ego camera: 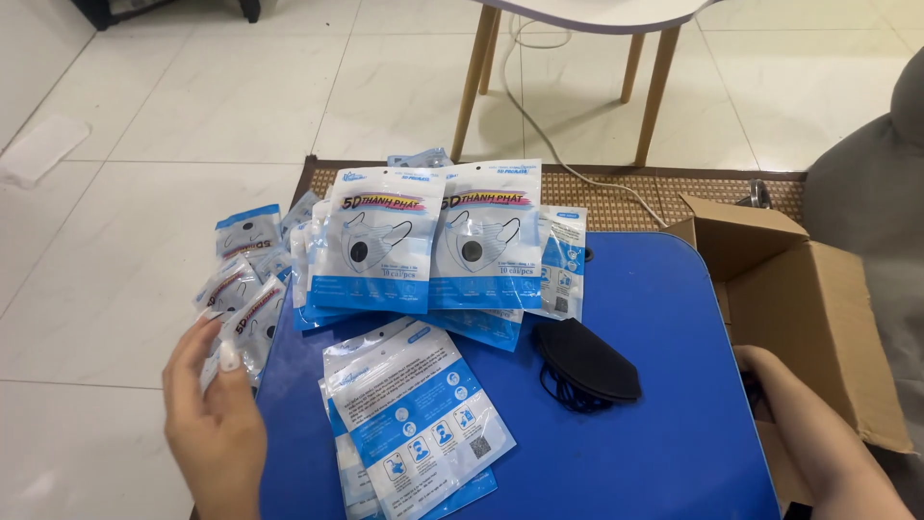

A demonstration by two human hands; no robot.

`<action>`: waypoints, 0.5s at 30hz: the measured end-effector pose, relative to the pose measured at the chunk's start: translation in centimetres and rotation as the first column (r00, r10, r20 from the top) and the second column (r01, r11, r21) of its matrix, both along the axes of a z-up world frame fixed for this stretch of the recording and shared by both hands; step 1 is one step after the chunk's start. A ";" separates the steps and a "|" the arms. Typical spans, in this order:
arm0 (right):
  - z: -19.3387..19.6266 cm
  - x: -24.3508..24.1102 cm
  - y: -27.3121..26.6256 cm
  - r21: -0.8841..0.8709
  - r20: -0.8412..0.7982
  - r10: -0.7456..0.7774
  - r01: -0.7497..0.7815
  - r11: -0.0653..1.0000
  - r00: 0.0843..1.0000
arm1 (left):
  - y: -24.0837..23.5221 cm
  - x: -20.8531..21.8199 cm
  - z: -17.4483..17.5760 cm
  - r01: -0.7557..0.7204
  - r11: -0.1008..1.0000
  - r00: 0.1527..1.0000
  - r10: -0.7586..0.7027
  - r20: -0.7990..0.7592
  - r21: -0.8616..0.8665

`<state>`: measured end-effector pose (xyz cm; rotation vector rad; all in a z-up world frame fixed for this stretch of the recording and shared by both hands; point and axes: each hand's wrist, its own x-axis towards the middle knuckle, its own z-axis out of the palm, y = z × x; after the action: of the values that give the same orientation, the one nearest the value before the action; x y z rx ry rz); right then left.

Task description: The person is manually packaging stacks of black face masks into individual plastic bags at a small workstation.

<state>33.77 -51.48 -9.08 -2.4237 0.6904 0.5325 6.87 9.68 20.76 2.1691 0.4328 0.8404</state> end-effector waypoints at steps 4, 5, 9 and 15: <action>-0.9 -1.6 1.3 0.045 0.000 -0.029 0.029 0.999 1.000 | -0.5 -0.4 0.8 -0.066 0.998 0.997 0.066 -0.034 -0.005; -1.5 -2.4 2.1 0.056 -0.001 -0.037 0.037 0.998 0.999 | -0.5 -0.4 0.8 -0.064 0.998 0.998 0.064 -0.027 0.002; 0.5 -2.2 0.6 0.104 -0.006 -0.060 0.061 0.993 0.998 | -0.1 -0.6 0.4 -0.036 0.999 0.999 0.036 -0.007 -0.007; 0.6 -2.8 -2.0 0.169 -0.016 -0.124 0.124 0.978 0.992 | 0.1 -0.5 -0.1 -0.043 0.999 0.999 0.043 -0.017 0.010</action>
<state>30.97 -53.49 -8.50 -2.2054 0.7608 0.5250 6.39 9.82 20.67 2.1849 0.4867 0.8492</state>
